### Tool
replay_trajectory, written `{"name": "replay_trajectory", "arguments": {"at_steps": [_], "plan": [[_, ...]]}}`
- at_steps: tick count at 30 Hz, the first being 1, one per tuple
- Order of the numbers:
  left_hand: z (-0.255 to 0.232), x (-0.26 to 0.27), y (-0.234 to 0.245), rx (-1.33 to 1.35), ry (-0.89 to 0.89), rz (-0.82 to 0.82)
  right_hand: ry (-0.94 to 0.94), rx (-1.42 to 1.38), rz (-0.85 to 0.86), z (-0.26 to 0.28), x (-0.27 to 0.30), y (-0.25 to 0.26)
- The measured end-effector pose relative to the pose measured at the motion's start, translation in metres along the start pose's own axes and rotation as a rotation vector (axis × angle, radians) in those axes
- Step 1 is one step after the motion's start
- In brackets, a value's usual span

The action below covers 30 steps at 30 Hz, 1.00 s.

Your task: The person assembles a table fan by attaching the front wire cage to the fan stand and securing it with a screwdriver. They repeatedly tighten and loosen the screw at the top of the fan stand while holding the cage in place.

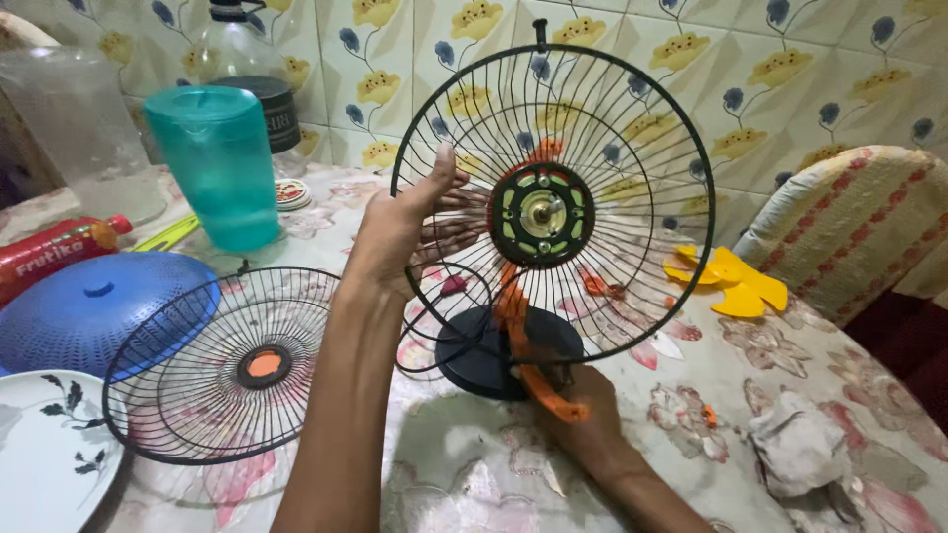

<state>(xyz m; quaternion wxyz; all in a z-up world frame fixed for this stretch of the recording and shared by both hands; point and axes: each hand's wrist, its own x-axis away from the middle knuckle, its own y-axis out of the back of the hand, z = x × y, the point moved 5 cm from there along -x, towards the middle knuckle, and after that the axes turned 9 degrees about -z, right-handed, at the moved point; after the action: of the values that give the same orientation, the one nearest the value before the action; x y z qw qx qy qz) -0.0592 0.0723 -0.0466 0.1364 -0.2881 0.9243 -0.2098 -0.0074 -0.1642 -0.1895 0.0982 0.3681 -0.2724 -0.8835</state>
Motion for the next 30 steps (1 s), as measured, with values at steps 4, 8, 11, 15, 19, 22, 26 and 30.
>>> {"name": "replay_trajectory", "arguments": {"at_steps": [4,8,11,15,19,22,26,30], "plan": [[0.003,-0.001,-0.004,0.010,-0.074,0.023,0.029,0.064,0.038,0.011,-0.005,-0.016],[0.001,-0.002,-0.003,-0.003,-0.099,0.017,-0.232,0.200,0.048,0.002,-0.015,-0.037],[0.002,-0.003,0.000,0.008,-0.093,0.026,0.027,0.246,0.026,0.010,-0.021,-0.036],[0.007,-0.004,-0.002,-0.015,-0.095,0.013,-0.188,-0.327,0.380,-0.004,-0.026,-0.030],[0.011,-0.001,-0.005,-0.047,-0.082,0.045,-0.612,-0.652,0.499,-0.016,-0.019,-0.015],[0.011,0.002,-0.008,-0.065,-0.063,0.038,-0.496,-0.469,0.544,-0.014,-0.023,-0.007],[0.010,0.003,-0.008,-0.065,-0.064,0.042,-0.153,-0.253,0.575,-0.004,-0.032,-0.007],[0.009,0.006,-0.005,-0.098,-0.061,0.047,-0.291,-0.296,0.580,-0.011,-0.030,-0.009]]}}
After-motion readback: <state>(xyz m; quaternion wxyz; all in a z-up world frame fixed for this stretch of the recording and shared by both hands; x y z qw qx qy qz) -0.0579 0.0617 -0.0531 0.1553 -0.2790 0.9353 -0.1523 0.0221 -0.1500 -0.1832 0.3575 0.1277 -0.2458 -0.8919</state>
